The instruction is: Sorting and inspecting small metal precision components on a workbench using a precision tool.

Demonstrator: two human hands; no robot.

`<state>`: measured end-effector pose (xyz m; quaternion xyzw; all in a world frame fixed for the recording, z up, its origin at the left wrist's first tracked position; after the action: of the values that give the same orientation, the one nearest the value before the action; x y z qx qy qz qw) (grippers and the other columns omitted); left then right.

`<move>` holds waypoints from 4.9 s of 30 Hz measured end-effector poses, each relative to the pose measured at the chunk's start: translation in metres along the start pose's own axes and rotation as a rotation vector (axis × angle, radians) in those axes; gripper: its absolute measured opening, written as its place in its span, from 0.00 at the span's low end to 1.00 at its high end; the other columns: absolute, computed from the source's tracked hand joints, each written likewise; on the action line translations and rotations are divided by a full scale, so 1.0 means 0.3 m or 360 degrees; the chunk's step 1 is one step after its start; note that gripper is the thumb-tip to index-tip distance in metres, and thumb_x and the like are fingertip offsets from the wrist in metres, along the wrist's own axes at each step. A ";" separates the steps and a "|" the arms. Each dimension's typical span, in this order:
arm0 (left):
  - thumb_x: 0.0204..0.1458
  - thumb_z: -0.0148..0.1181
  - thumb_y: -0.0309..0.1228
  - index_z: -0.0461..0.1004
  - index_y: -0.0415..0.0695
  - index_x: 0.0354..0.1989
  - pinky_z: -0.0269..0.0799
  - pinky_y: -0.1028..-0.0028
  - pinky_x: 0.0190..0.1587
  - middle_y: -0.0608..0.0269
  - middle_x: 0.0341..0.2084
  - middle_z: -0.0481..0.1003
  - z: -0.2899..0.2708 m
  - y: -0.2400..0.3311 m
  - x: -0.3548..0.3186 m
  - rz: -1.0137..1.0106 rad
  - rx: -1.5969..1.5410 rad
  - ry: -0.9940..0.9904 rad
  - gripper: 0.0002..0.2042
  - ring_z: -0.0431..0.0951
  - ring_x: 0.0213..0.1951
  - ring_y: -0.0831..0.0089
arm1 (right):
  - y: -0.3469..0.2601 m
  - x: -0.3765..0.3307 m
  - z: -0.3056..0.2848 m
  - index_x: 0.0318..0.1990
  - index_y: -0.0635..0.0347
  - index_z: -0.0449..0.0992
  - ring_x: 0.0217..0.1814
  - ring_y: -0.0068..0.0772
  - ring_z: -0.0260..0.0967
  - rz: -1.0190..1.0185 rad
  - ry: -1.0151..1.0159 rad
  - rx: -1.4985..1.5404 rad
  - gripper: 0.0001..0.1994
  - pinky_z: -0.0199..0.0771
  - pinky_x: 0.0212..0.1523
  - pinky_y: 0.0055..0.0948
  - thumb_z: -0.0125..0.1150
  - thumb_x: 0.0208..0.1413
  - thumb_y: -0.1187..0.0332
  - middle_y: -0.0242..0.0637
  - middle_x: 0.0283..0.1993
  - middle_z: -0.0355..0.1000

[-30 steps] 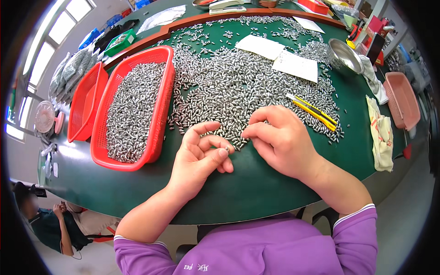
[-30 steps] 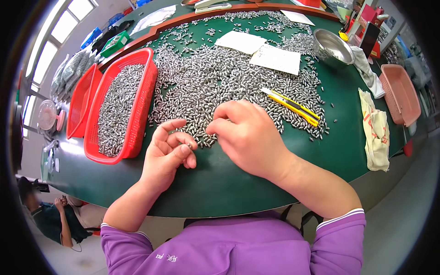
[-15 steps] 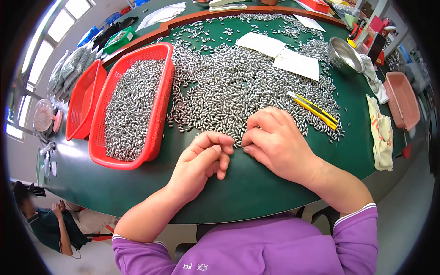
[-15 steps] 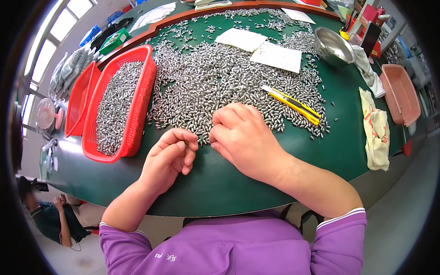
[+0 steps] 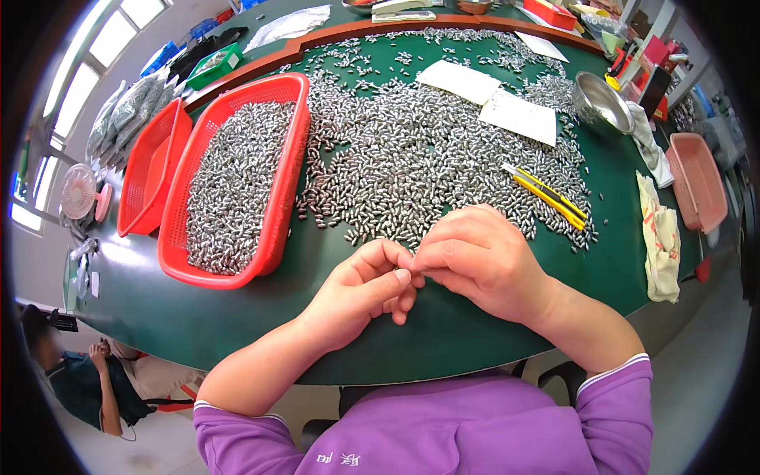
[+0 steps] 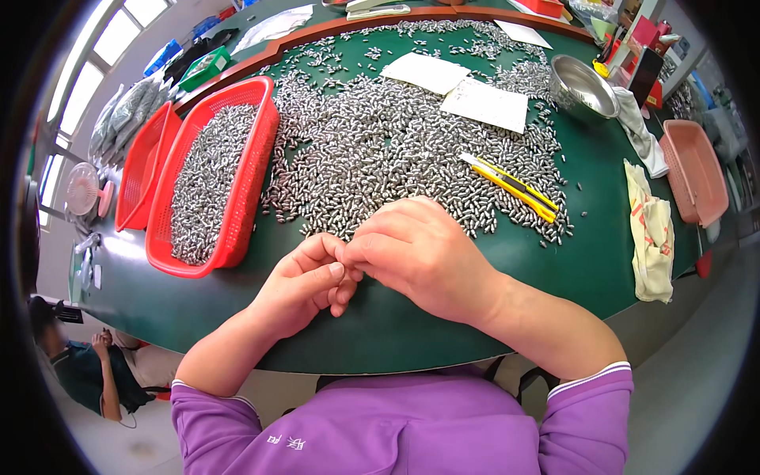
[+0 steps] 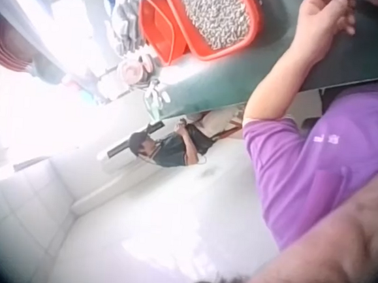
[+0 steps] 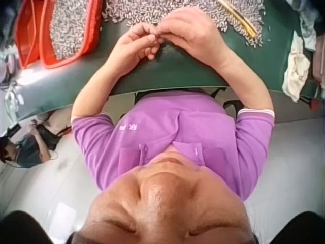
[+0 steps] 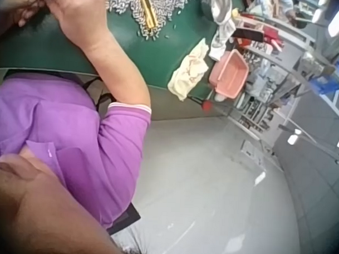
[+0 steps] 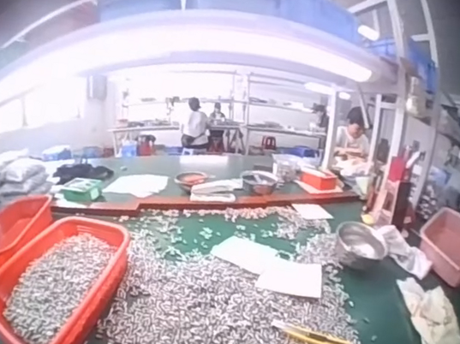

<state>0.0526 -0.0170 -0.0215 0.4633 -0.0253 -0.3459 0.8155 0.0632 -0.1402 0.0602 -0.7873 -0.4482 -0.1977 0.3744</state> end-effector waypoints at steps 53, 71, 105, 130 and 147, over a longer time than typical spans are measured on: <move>0.60 0.40 0.27 0.57 0.40 0.60 0.69 0.68 0.53 0.50 0.50 0.67 -0.010 0.028 0.014 0.0192 -0.0140 0.0005 0.19 0.73 0.48 0.65 | 0.085 -0.031 0.022 0.29 0.54 0.77 0.56 0.42 0.64 0.0351 -0.0187 -0.0364 0.07 0.64 0.55 0.43 0.68 0.40 0.72 0.34 0.46 0.68; 0.61 0.47 0.23 0.49 0.39 0.67 0.70 0.62 0.59 0.43 0.52 0.70 -0.008 0.029 0.009 0.0122 -0.0048 0.0103 0.26 0.73 0.56 0.55 | 0.075 -0.021 -0.017 0.32 0.57 0.72 0.46 0.40 0.71 0.0328 0.0049 -0.0206 0.07 0.70 0.47 0.37 0.64 0.45 0.76 0.35 0.36 0.73; 0.59 0.53 0.23 0.47 0.40 0.68 0.73 0.67 0.55 0.46 0.53 0.70 0.001 0.038 0.005 0.0206 0.0201 0.0151 0.30 0.75 0.54 0.59 | 0.071 -0.011 -0.017 0.36 0.52 0.76 0.47 0.37 0.67 0.0263 -0.0011 -0.0445 0.09 0.66 0.46 0.37 0.63 0.44 0.73 0.32 0.37 0.70; 0.53 0.46 0.12 0.77 0.43 0.42 0.74 0.74 0.37 0.56 0.49 0.72 0.067 0.127 -0.035 0.0906 0.1180 -0.0336 0.16 0.76 0.34 0.73 | 0.046 0.007 -0.074 0.49 0.51 0.76 0.52 0.42 0.67 0.0196 0.0267 -0.0109 0.17 0.66 0.52 0.38 0.64 0.50 0.67 0.37 0.49 0.69; 0.35 0.68 0.21 0.79 0.44 0.25 0.75 0.55 0.50 0.61 0.38 0.79 0.172 0.138 -0.138 0.1678 0.1947 -0.0714 0.07 0.75 0.52 0.47 | -0.049 0.002 0.016 0.53 0.46 0.78 0.68 0.48 0.56 -0.0105 -0.0238 0.0050 0.37 0.44 0.69 0.53 0.40 0.53 0.28 0.40 0.64 0.63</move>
<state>0.0248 -0.0172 0.0514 0.6718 -0.5834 0.0714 0.4508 0.0509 -0.1317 0.0636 -0.7786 -0.5037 -0.1435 0.3456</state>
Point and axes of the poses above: each hand's wrist, its own x-axis towards the middle knuckle, its own z-axis out of the palm, y = z × x, the point moved 8 cm from there along x, towards the middle knuckle
